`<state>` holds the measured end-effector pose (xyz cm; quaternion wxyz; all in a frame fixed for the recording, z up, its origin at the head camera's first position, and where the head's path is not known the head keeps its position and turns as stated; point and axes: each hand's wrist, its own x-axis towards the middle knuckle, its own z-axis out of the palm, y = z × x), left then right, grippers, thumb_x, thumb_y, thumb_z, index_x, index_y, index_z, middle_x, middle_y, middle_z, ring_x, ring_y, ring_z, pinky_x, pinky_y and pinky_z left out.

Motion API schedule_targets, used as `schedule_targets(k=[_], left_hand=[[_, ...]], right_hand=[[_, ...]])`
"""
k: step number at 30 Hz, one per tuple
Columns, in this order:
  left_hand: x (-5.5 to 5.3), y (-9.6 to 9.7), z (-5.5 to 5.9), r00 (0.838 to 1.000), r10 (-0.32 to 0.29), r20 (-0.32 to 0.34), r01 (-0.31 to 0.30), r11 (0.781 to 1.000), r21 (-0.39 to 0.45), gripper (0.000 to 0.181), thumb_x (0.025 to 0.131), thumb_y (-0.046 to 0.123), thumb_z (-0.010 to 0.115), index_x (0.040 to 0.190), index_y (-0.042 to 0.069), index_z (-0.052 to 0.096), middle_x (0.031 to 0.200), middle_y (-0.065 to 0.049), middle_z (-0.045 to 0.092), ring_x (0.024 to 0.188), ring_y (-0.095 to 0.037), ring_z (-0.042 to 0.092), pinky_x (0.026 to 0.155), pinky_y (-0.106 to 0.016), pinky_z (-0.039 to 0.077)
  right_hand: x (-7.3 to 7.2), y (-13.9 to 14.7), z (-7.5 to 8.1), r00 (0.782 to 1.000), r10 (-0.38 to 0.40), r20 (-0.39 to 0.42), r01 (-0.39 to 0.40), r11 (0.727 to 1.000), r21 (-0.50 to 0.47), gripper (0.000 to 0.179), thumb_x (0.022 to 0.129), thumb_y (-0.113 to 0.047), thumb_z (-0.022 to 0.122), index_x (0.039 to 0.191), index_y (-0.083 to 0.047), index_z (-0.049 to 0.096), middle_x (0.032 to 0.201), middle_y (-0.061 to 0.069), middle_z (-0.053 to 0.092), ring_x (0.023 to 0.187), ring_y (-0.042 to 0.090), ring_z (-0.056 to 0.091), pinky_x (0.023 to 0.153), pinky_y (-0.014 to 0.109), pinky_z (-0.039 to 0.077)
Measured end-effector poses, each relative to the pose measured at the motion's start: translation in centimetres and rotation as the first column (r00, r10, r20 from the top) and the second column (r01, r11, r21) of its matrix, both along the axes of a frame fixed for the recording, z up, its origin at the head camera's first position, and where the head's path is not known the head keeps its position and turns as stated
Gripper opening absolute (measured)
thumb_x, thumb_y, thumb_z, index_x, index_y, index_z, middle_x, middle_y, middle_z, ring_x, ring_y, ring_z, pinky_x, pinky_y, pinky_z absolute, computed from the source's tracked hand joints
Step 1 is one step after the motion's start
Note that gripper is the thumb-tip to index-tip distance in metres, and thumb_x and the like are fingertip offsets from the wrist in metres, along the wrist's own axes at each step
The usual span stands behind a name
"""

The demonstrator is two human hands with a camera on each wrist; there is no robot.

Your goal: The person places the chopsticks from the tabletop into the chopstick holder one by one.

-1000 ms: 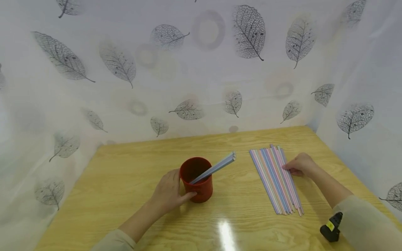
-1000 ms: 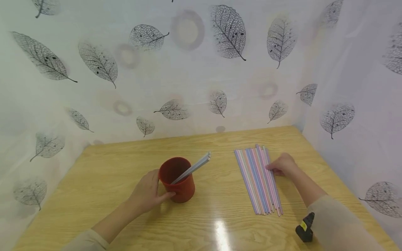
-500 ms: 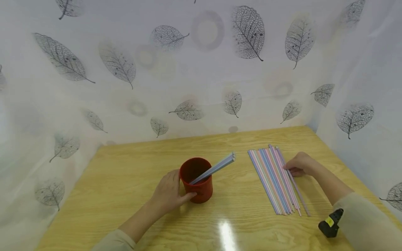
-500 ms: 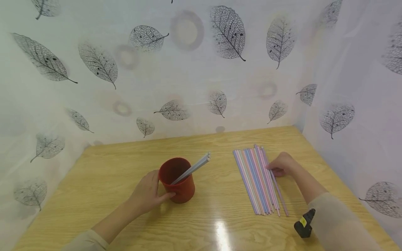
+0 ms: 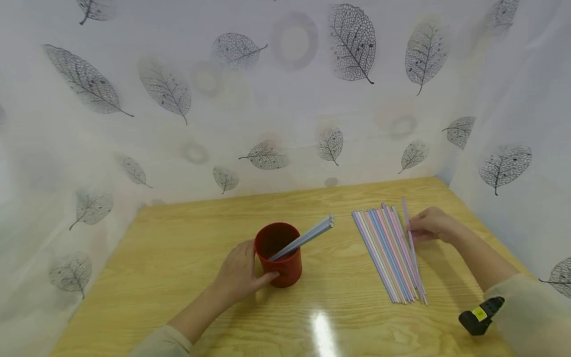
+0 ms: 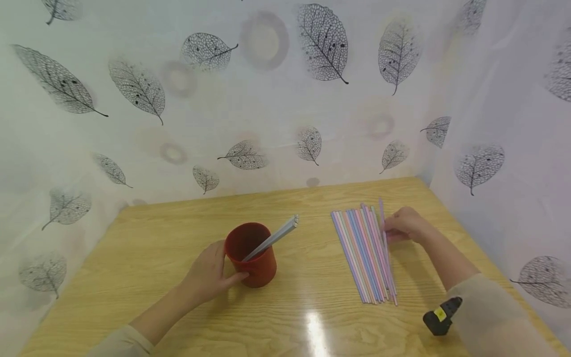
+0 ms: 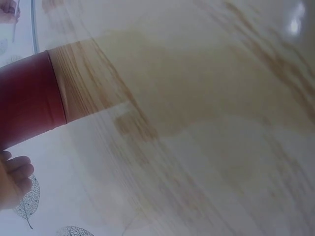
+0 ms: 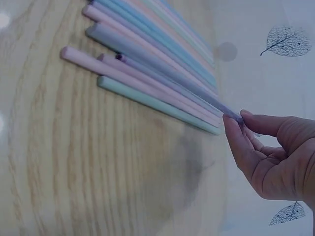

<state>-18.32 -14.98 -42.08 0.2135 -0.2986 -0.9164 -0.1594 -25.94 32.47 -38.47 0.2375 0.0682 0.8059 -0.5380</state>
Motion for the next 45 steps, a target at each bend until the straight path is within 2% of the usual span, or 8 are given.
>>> schedule_targets(k=[9, 14, 18, 24, 30, 35, 41, 45], left_hand=[[0.0, -0.1, 0.0, 1.0, -0.002, -0.001, 0.002, 1.0, 0.002, 0.082, 0.081, 0.063, 0.061, 0.127, -0.003, 0.047, 0.116, -0.014, 0.061, 0.108, -0.029, 0.059, 0.09, -0.043, 0.051], [0.0, -0.1, 0.1, 1.0, -0.006, 0.001, 0.006, 1.0, 0.004, 0.081, 0.08, 0.061, 0.064, 0.127, -0.003, 0.047, 0.116, -0.013, 0.061, 0.108, -0.029, 0.059, 0.09, -0.043, 0.051], [0.0, -0.1, 0.1, 1.0, -0.006, -0.004, 0.006, 1.0, 0.005, 0.081, 0.08, 0.062, 0.063, 0.127, -0.003, 0.048, 0.116, -0.014, 0.061, 0.107, -0.029, 0.059, 0.089, -0.043, 0.052], [0.1, -0.1, 0.1, 1.0, 0.0, 0.003, 0.0, 1.0, 0.0, 0.082, 0.081, 0.062, 0.061, 0.128, -0.003, 0.047, 0.117, -0.014, 0.061, 0.109, -0.029, 0.059, 0.091, -0.043, 0.051], [0.1, -0.1, 0.2, 1.0, 0.002, -0.006, -0.002, 1.0, -0.004, 0.081, 0.08, 0.062, 0.062, 0.126, -0.003, 0.048, 0.116, -0.014, 0.061, 0.108, -0.029, 0.059, 0.09, -0.043, 0.051], [0.0, 0.1, 0.1, 1.0, 0.002, 0.004, -0.002, 1.0, 0.004, 0.082, 0.08, 0.061, 0.063, 0.127, -0.004, 0.047, 0.116, -0.014, 0.061, 0.108, -0.029, 0.059, 0.09, -0.043, 0.051], [0.0, 0.1, 0.0, 1.0, 0.003, 0.019, -0.004, 1.0, 0.011, 0.082, 0.079, 0.059, 0.066, 0.128, -0.003, 0.046, 0.117, -0.014, 0.061, 0.108, -0.029, 0.059, 0.091, -0.043, 0.051], [-0.1, 0.1, -0.1, 1.0, 0.008, 0.02, -0.008, 1.0, 0.007, 0.082, 0.078, 0.059, 0.066, 0.128, -0.002, 0.046, 0.117, -0.014, 0.061, 0.108, -0.029, 0.059, 0.091, -0.043, 0.051]], right_hand=[[-0.2, -1.1, 1.1, 0.999, -0.048, -0.022, 0.045, 0.989, -0.142, 0.031, 0.095, -0.004, 0.054, 0.117, 0.015, 0.044, 0.079, 0.001, 0.066, 0.07, 0.009, 0.068, 0.072, 0.025, 0.057], [0.2, -2.5, 1.8, 0.992, -0.123, -0.008, 0.115, 0.946, -0.302, 0.017, 0.093, -0.002, 0.055, 0.107, 0.006, 0.049, 0.078, 0.002, 0.068, 0.072, 0.012, 0.069, 0.074, 0.027, 0.057], [0.4, -3.7, 2.5, 0.983, -0.183, 0.021, 0.172, 0.868, -0.466, 0.005, 0.093, -0.001, 0.055, 0.09, -0.003, 0.059, 0.079, 0.004, 0.069, 0.074, 0.014, 0.07, 0.074, 0.026, 0.057], [0.2, -5.2, 3.2, 0.966, -0.225, 0.128, 0.249, 0.675, -0.695, 0.026, 0.096, 0.003, 0.047, 0.08, -0.003, 0.067, 0.08, 0.009, 0.07, 0.078, 0.017, 0.07, 0.075, 0.026, 0.057], [-0.5, -6.7, 3.7, 0.941, -0.257, 0.22, 0.325, 0.501, -0.802, 0.027, 0.096, 0.004, 0.044, 0.08, 0.001, 0.065, 0.078, 0.012, 0.067, 0.076, 0.02, 0.069, 0.074, 0.029, 0.057], [-0.7, -8.3, 4.6, 0.915, -0.287, 0.283, 0.382, 0.392, -0.837, 0.019, 0.094, 0.005, 0.048, 0.083, 0.0, 0.064, 0.08, 0.012, 0.067, 0.077, 0.021, 0.068, 0.076, 0.03, 0.057], [-0.9, -10.7, 5.7, 0.891, -0.307, 0.335, 0.427, 0.313, -0.848, 0.009, 0.093, 0.003, 0.052, 0.098, -0.004, 0.055, 0.088, 0.011, 0.063, 0.084, 0.02, 0.065, 0.086, 0.028, 0.054], [-1.2, -12.5, 6.2, 0.901, -0.331, 0.279, 0.387, 0.329, -0.861, 0.008, 0.093, 0.002, 0.053, 0.097, -0.003, 0.058, 0.091, 0.011, 0.063, 0.087, 0.019, 0.065, 0.085, 0.027, 0.054]])
